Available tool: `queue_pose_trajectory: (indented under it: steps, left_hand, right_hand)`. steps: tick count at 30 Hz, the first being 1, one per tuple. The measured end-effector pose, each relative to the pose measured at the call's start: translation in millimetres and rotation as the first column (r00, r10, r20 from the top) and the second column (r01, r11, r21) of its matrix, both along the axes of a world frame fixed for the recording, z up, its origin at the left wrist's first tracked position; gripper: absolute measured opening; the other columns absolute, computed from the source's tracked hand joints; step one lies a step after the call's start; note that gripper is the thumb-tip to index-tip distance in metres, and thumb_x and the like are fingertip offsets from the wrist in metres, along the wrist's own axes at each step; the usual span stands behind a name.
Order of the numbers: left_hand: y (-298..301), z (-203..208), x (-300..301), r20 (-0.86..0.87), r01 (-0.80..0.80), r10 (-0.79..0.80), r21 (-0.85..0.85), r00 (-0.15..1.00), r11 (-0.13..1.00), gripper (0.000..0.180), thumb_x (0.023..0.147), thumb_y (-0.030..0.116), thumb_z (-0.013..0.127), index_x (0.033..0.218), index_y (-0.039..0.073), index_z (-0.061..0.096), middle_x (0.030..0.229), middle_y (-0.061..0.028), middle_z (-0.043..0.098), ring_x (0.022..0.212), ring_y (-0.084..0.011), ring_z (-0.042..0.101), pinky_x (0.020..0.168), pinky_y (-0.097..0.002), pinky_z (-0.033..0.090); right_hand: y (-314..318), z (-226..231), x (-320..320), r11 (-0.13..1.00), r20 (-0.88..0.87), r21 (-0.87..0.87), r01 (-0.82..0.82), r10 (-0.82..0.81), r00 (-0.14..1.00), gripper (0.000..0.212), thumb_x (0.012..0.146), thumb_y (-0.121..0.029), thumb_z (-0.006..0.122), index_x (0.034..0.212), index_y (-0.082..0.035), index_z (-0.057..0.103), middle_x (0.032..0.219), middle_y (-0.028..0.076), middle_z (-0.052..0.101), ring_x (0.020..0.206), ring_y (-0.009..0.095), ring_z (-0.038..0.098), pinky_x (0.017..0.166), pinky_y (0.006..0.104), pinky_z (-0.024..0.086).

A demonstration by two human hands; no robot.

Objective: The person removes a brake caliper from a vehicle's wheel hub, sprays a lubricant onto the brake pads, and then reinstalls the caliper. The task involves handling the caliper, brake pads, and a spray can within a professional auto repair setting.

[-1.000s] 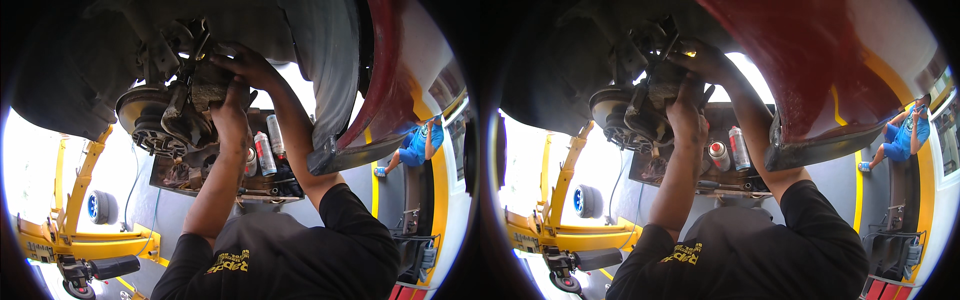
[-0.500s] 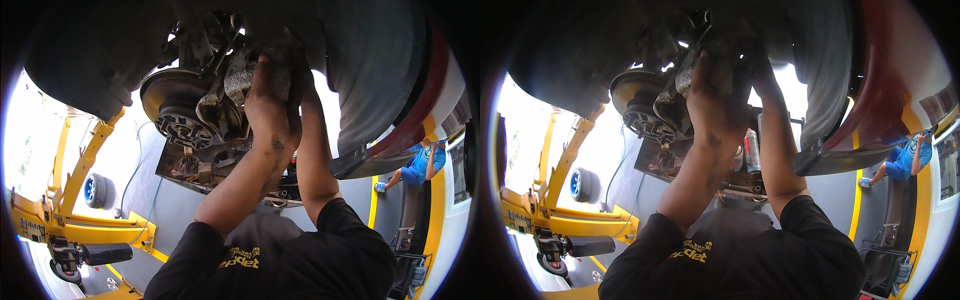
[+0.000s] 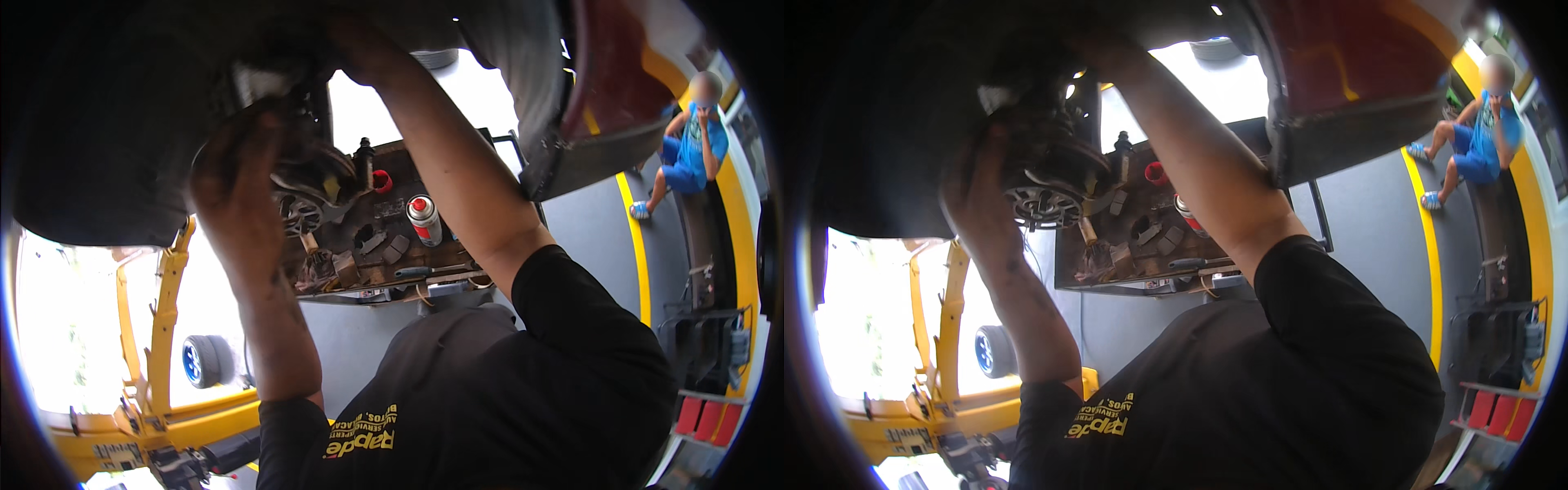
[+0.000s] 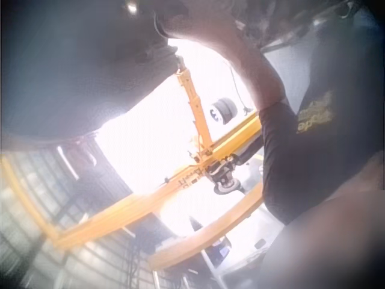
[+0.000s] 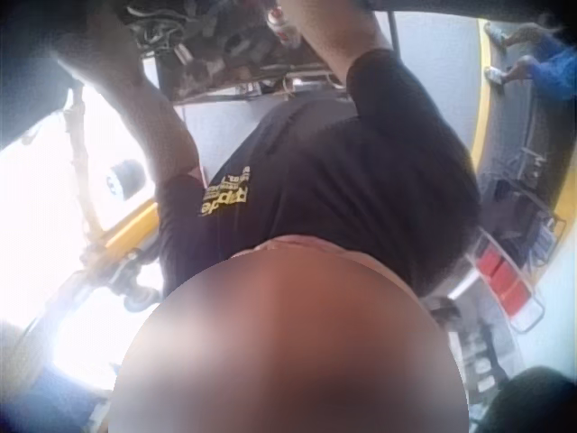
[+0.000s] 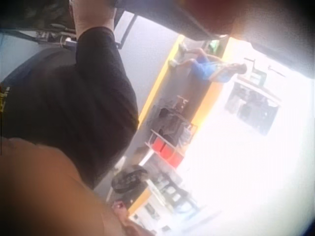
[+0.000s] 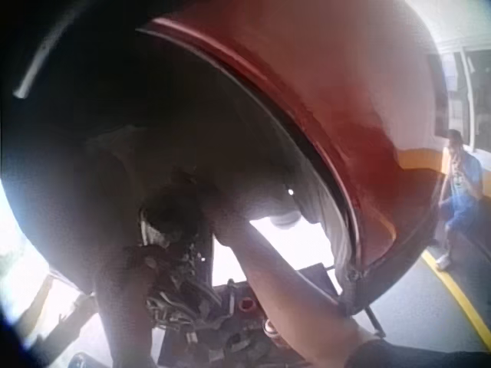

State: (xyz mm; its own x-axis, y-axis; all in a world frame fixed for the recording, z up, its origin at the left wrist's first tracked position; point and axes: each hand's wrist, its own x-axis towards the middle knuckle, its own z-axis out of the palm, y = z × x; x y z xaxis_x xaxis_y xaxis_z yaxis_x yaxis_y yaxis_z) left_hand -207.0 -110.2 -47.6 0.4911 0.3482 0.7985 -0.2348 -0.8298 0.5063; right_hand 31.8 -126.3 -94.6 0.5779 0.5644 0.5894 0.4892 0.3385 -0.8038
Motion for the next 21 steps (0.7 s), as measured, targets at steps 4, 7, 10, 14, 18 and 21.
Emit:
queue_pose_trajectory:
  steps: [4, 7, 10, 14, 18, 21]
  left_hand:
    - [39.0, 26.5, 11.4, 0.099, -0.007, 0.004, 0.032, 0.995, 0.999, 0.042, 0.096, 0.019, 0.073, 0.130, -0.004, 0.066, 0.120, -0.0136, 0.070, 0.105, -0.0223, 0.066, 0.090, -0.0337, 0.051]
    - [45.5, 41.4, 37.9, -0.070, 0.121, -0.119, 0.022, 0.990, 0.992, 0.054, 0.093, 0.023, 0.075, 0.138, -0.003, 0.062, 0.130, -0.0156, 0.065, 0.120, -0.0260, 0.060, 0.104, -0.0383, 0.045]
    - [50.3, 44.7, 50.3, -0.184, 0.159, -0.147, 0.051, 0.972, 0.986, 0.062, 0.091, 0.026, 0.075, 0.143, -0.003, 0.058, 0.136, -0.0165, 0.062, 0.125, -0.0269, 0.056, 0.107, -0.0393, 0.042]
    - [73.5, 39.8, 43.8, -0.182, 0.188, -0.183, 0.009, 0.966, 0.982, 0.061, 0.092, 0.027, 0.072, 0.143, -0.003, 0.056, 0.133, -0.0157, 0.064, 0.122, -0.0260, 0.059, 0.104, -0.0370, 0.045]
    - [97.1, 35.6, 39.0, -0.084, 0.161, -0.157, 0.050, 0.984, 0.986, 0.056, 0.094, 0.025, 0.068, 0.141, -0.002, 0.056, 0.127, -0.0150, 0.066, 0.118, -0.0270, 0.062, 0.101, -0.0380, 0.049]
    - [101.1, 34.6, 36.0, -0.023, 0.291, -0.305, -0.239, 0.952, 0.927, 0.054, 0.094, 0.025, 0.067, 0.139, -0.003, 0.057, 0.123, -0.0154, 0.067, 0.115, -0.0280, 0.065, 0.100, -0.0403, 0.053]
  right_hand:
    - [13.6, 18.0, -12.6, 0.999, -0.033, 0.033, -0.002, 0.003, 0.999, 0.041, 0.098, -0.025, 0.064, 0.138, -0.017, 0.065, 0.145, 0.013, 0.060, 0.135, 0.033, 0.054, 0.113, 0.0465, 0.045]
    - [21.5, 25.4, -17.7, 0.999, -0.047, 0.054, -0.011, 0.014, 0.999, 0.040, 0.099, -0.026, 0.064, 0.138, -0.018, 0.065, 0.146, 0.013, 0.059, 0.136, 0.032, 0.053, 0.113, 0.0466, 0.045]
    - [27.6, 34.5, -18.3, 0.998, -0.055, 0.068, -0.019, 0.023, 0.998, 0.039, 0.099, -0.026, 0.063, 0.138, -0.019, 0.066, 0.147, 0.013, 0.059, 0.137, 0.032, 0.053, 0.113, 0.0468, 0.044]
    - [18.6, 34.3, -16.7, 0.986, -0.030, 0.168, 0.017, -0.012, 0.999, 0.038, 0.100, -0.027, 0.061, 0.137, -0.020, 0.067, 0.148, 0.012, 0.058, 0.138, 0.032, 0.052, 0.114, 0.0470, 0.044]
    - [-8.9, -17.3, -35.1, 0.976, -0.170, 0.210, 0.059, -0.023, 0.985, 0.035, 0.101, -0.025, 0.062, 0.134, -0.021, 0.068, 0.146, 0.012, 0.059, 0.139, 0.032, 0.050, 0.113, 0.0472, 0.043]
    - [-7.2, -41.7, -62.1, 0.942, -0.139, 0.296, 0.160, -0.124, 0.983, 0.030, 0.102, -0.018, 0.061, 0.130, -0.020, 0.070, 0.140, 0.013, 0.062, 0.138, 0.033, 0.050, 0.110, 0.0472, 0.045]
